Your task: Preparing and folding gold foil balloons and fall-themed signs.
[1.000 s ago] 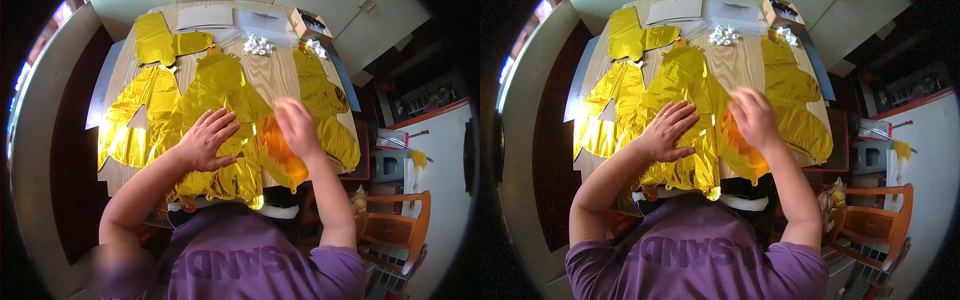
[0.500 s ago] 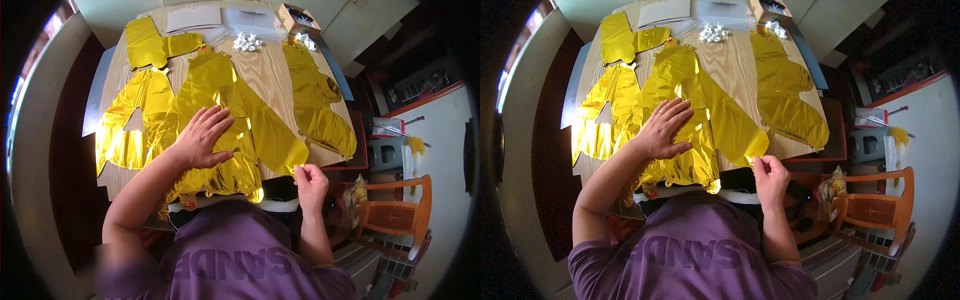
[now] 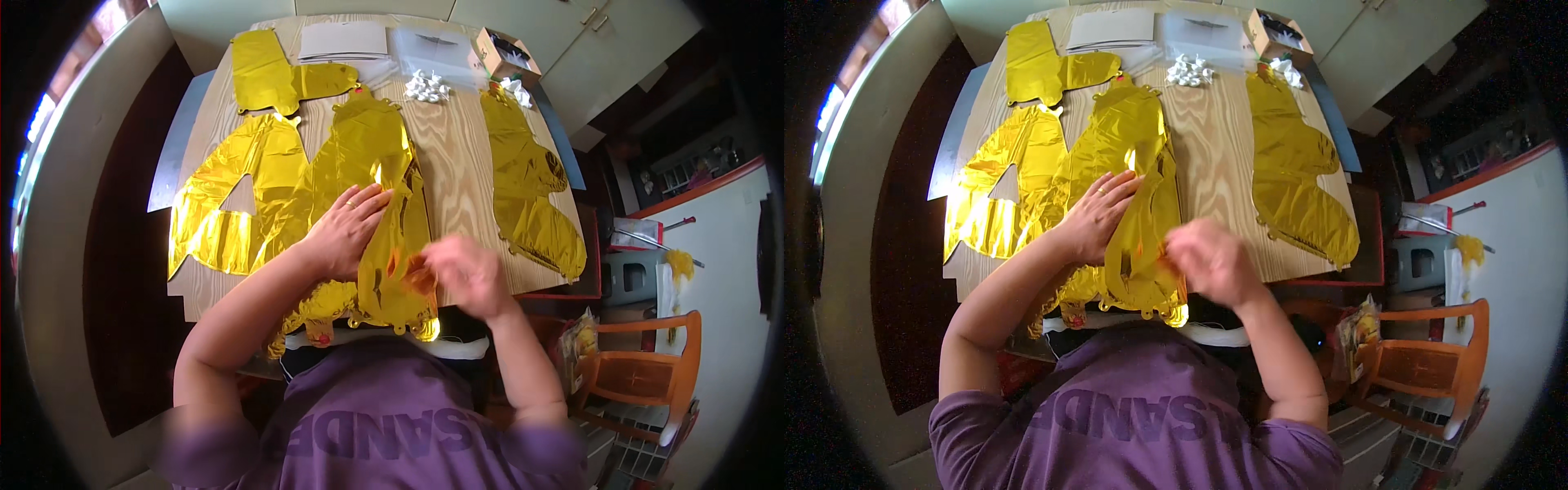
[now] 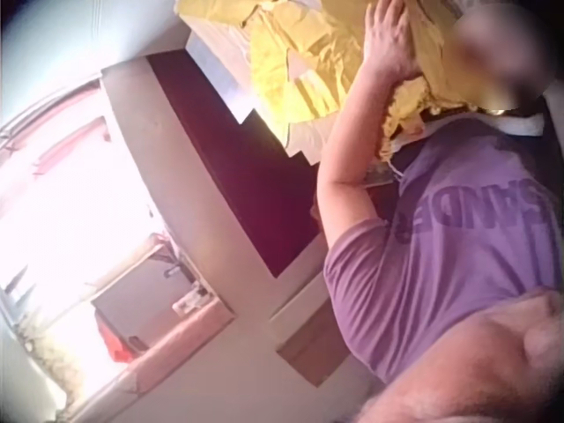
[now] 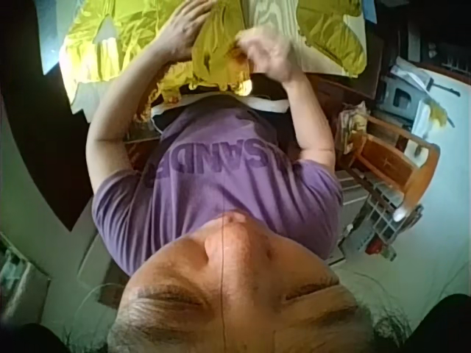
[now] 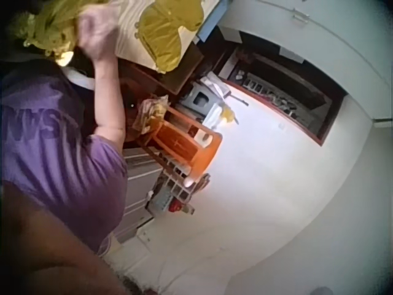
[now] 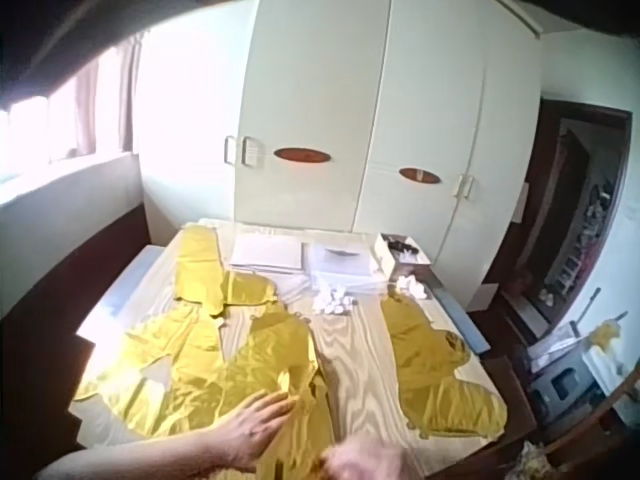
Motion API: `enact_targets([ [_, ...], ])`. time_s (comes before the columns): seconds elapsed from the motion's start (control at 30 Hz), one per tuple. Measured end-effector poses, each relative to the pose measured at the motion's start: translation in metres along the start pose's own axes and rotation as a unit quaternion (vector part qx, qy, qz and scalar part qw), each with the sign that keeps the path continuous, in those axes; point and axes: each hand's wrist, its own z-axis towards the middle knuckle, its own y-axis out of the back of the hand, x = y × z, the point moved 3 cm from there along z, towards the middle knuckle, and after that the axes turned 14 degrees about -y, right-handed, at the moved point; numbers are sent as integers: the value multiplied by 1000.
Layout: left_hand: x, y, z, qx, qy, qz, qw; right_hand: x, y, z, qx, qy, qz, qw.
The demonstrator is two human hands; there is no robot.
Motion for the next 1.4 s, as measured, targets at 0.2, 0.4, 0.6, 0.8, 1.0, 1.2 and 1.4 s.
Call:
enact_targets([
  [0.2,0,0,0,9,0,12,1000,-40,-17,38,-7,20,-329,944],
  [0.4,-1,6,1,-16,6,-29,999,-49,-36,44,29,-3,-322,946],
  [0.6,11,34,-9,-135,116,-132,975,-44,-33,47,55,-38,-319,946],
  [0.8,36,40,-61,-104,152,-40,982,-42,-37,46,62,-50,-322,943],
  [1.0,29,36,-66,-115,129,-17,985,-38,-42,47,64,-50,-349,933],
  [1.2,27,41,-58,-102,125,43,986,-42,-42,44,86,-50,-359,928],
  [1.4,10,32,23,-151,-12,-28,988,-39,-40,45,118,-96,-375,915],
])
